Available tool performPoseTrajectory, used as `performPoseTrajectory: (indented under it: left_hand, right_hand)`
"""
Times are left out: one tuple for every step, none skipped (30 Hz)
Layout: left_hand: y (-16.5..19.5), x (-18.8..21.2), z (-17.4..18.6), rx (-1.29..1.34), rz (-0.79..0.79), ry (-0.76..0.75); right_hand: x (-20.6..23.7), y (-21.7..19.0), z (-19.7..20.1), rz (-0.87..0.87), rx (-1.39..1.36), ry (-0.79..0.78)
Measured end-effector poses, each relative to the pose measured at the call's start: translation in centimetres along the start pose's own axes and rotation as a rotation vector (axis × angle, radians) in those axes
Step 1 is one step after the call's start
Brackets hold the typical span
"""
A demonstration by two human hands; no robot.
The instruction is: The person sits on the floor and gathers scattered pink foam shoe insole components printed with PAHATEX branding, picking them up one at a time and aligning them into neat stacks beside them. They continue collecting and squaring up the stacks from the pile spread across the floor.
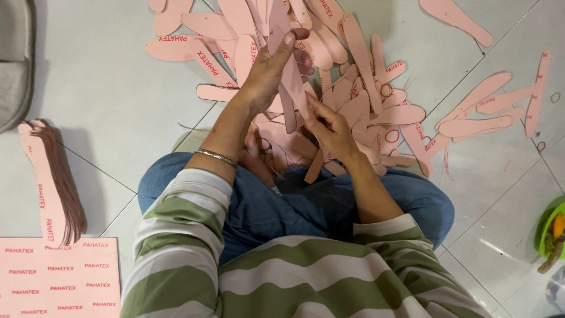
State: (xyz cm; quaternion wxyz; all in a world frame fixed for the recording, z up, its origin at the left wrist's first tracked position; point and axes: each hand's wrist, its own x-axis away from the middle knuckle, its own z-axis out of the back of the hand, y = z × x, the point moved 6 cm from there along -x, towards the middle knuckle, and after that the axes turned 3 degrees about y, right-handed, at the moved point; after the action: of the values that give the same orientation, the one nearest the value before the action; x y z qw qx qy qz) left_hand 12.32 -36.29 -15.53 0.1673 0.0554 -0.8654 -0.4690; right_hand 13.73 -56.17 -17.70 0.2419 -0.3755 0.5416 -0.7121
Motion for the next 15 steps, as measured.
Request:
performPoseTrajectory:
  left_hand:
    - [-0.3, -0.1, 0.1, -0.004, 0.002, 0.012]
    - [-0.7, -0.2, 0.2, -0.007, 0.004, 0.024]
    - [-1.1, -0.5, 0.3, -0.021, 0.020, 0.032]
    - [-1.5, -0.7, 0.5, -0.034, 0.036, 0.040]
    - [-1.8, -1.0, 0.8, -0.045, 0.053, 0.048]
    - [-1.5, -1.5, 2.1, -0.047, 0.010, 0.174]
    - [-0.9, -2.0, 3.9, -0.049, -0.033, 0.300]
    - [-0.5, -2.2, 5.7, -0.052, -0.075, 0.425]
    - [0.0, -1.9, 7.6, -0.039, -0.124, 0.552]
    - [0.4, -1.7, 9.6, -0.026, -0.174, 0.678]
    - [0.4, -1.8, 10.8, 0.053, -0.206, 0.691]
    - [0.2, -1.8, 11.9, 0.131, -0.235, 0.708]
    - [-0.2, -1.6, 12.8, 0.210, -0.264, 0.727]
    - [-0.5, -1.8, 13.2, 0.179, -0.286, 0.703]
    - [-0.8, -2.2, 13.3, 0.149, -0.308, 0.679]
  right_hand:
    - [0.0, 0.0, -0.2, -0.013, 0.037, -0.022]
    - [0.1, -0.2, -0.5, -0.027, 0.074, -0.045]
    - [0.2, -0.4, -0.7, -0.038, 0.111, -0.067]
    - [0.2, -1.2, -1.2, 0.033, 0.188, -0.118]
    - [0.4, -2.1, -1.6, 0.103, 0.266, -0.169]
    - [0.5, -2.9, -2.1, 0.174, 0.343, -0.221]
    - [0.7, -3.2, -2.7, 0.180, 0.526, -0.274]
    - [1.1, -3.2, -3.4, 0.183, 0.709, -0.328]
    - [1.4, -3.0, -4.3, 0.184, 0.891, -0.382]
    - [1.6, -2.3, -4.9, 0.107, 1.000, -0.429]
    - [1.8, -1.3, -5.5, 0.028, 1.107, -0.478]
    - [2.2, -0.2, -5.8, -0.054, 1.211, -0.531]
    - [2.0, 0.5, -5.9, -0.061, 1.211, -0.534]
    - [1.2, 1.5, -5.6, -0.068, 1.211, -0.539]
    - [0.5, 2.5, -5.3, -0.076, 1.211, -0.544]
